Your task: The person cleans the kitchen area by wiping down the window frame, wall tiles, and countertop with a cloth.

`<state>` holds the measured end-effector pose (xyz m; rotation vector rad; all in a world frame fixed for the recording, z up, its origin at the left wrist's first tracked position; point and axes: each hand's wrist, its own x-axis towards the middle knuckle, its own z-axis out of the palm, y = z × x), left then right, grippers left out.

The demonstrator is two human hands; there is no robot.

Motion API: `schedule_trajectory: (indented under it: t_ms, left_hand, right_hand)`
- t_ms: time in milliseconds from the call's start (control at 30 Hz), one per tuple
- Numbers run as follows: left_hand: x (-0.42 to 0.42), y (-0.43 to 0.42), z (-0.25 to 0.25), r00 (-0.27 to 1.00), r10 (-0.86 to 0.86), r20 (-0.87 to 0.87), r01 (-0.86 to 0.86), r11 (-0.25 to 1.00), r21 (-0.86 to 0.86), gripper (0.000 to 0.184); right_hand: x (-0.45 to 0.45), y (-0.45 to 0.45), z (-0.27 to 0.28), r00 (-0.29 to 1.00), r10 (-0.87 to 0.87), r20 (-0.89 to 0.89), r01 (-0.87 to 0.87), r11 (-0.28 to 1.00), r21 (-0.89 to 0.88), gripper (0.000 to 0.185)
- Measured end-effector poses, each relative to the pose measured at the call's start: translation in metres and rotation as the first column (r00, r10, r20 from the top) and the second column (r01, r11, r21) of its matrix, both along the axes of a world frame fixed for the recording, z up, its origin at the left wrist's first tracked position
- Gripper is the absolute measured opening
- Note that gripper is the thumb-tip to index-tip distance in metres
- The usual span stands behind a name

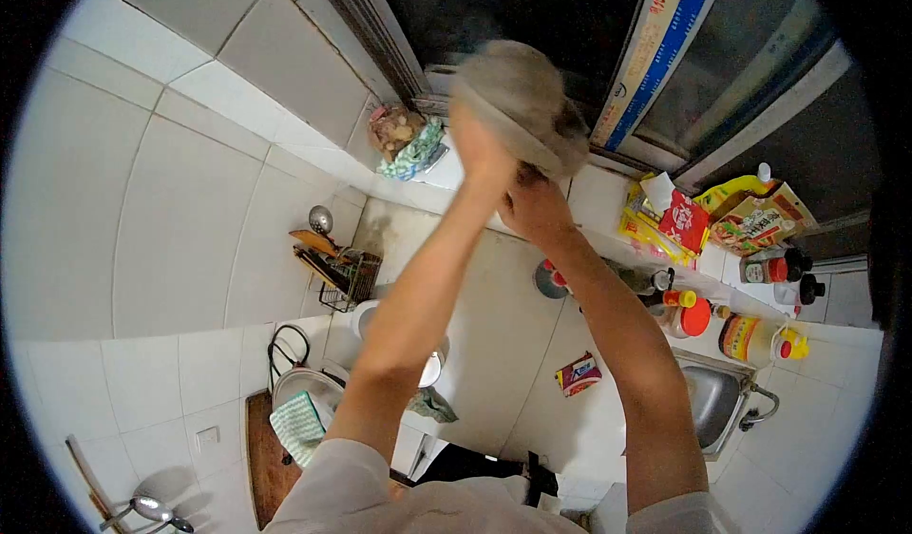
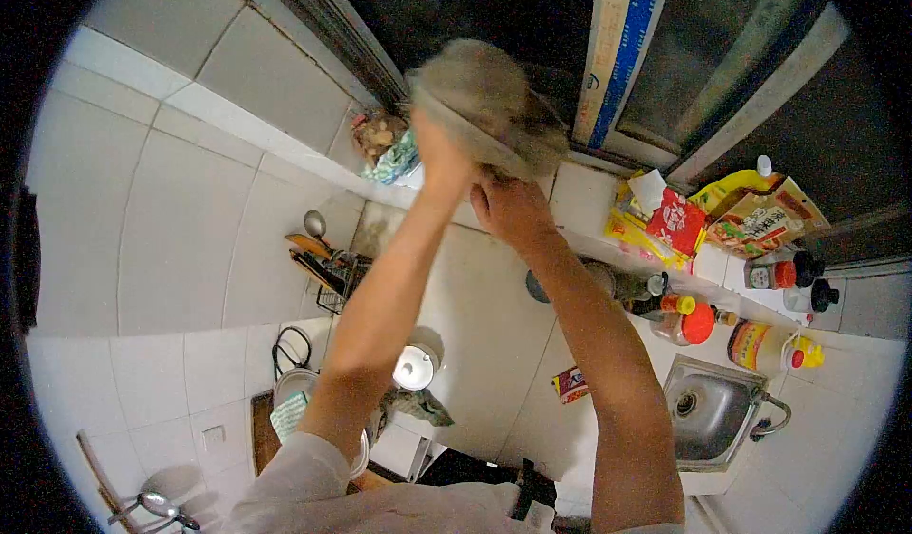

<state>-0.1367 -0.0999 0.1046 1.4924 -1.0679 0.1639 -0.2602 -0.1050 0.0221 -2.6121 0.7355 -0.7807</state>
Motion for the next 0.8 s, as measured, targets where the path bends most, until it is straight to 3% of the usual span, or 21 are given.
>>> schedule_trajectory:
  t_ms: [33, 100, 133, 167, 200, 267, 300, 400, 433, 533, 633, 733, 800]
  left_hand:
    - [0.02, 0.0, 0.0, 0.998, 0.035, -0.047, -0.038, 0.998, -0.059, 0.051]
    - [0.058, 0.009, 0.013, 0.963, 0.008, 0.271, 0.011, 0.998, -0.067, 0.051]
    - [0.067, 0.012, 0.015, 0.885, 0.181, 0.429, -0.27, 0.95, 0.157, 0.052]
    - [0.073, 0.012, 0.014, 0.743, 0.282, 0.607, -0.546, 0.779, 0.308, 0.054]
    - [0.076, 0.009, 0.013, 0.74, 0.192, 0.645, -0.57, 0.689, 0.449, 0.058]
    - [0.074, 0.003, 0.016, 0.734, -0.002, 0.679, -0.613, 0.43, 0.663, 0.069]
    - [0.074, -0.003, 0.017, 0.739, -0.062, 0.67, -0.619, 0.331, 0.713, 0.054]
    - [0.084, -0.01, 0.025, 0.731, -0.204, 0.652, -0.579, 0.322, 0.749, 0.04]
    - [0.101, -0.013, 0.004, 0.664, -0.19, 0.723, -0.627, 0.386, 0.677, 0.033]
    - [0.102, -0.015, 0.015, 0.793, -0.17, 0.585, -0.492, 0.388, 0.779, 0.03]
    - [0.097, -0.007, -0.002, 0.74, -0.096, 0.666, -0.483, 0.613, 0.625, 0.024]
    - [0.067, -0.005, 0.003, 0.826, 0.047, 0.561, -0.477, 0.588, 0.653, 0.021]
    - [0.053, -0.001, 0.002, 0.873, 0.001, 0.488, -0.354, 0.69, 0.631, 0.021]
  right_hand:
    - [0.0, 0.001, 0.007, 1.0, 0.022, -0.01, -0.022, 0.999, 0.029, 0.03]
    - [-0.001, 0.0, 0.016, 0.999, 0.045, -0.03, -0.042, 0.995, 0.093, 0.03]
    - [0.0, -0.001, 0.012, 0.999, 0.053, 0.007, -0.053, 0.998, 0.033, 0.029]
    - [0.003, -0.003, 0.006, 0.997, 0.062, 0.04, -0.06, 0.998, -0.03, 0.029]
    - [0.004, -0.006, 0.0, 0.995, 0.074, 0.069, -0.067, 0.993, -0.097, 0.028]
    - [0.002, -0.006, 0.006, 0.992, 0.089, 0.088, -0.084, 0.995, -0.061, 0.028]
    - [0.0, -0.005, 0.009, 0.992, 0.086, 0.088, -0.08, 0.995, -0.063, 0.027]
    - [-0.004, -0.003, 0.012, 0.992, 0.102, 0.07, -0.1, 0.994, -0.043, 0.027]
    - [-0.004, -0.005, 0.014, 0.992, 0.109, 0.066, -0.107, 0.994, -0.038, 0.028]
    - [-0.005, -0.002, 0.018, 0.994, 0.097, 0.052, -0.094, 0.994, -0.051, 0.028]
    - [-0.001, -0.002, 0.011, 0.989, 0.092, 0.117, -0.081, 0.992, -0.093, 0.029]
    - [0.0, -0.002, 0.009, 0.991, 0.099, 0.09, -0.088, 0.989, -0.121, 0.031]
    - [0.0, -0.002, 0.009, 0.995, 0.092, 0.04, -0.087, 0.991, -0.099, 0.032]
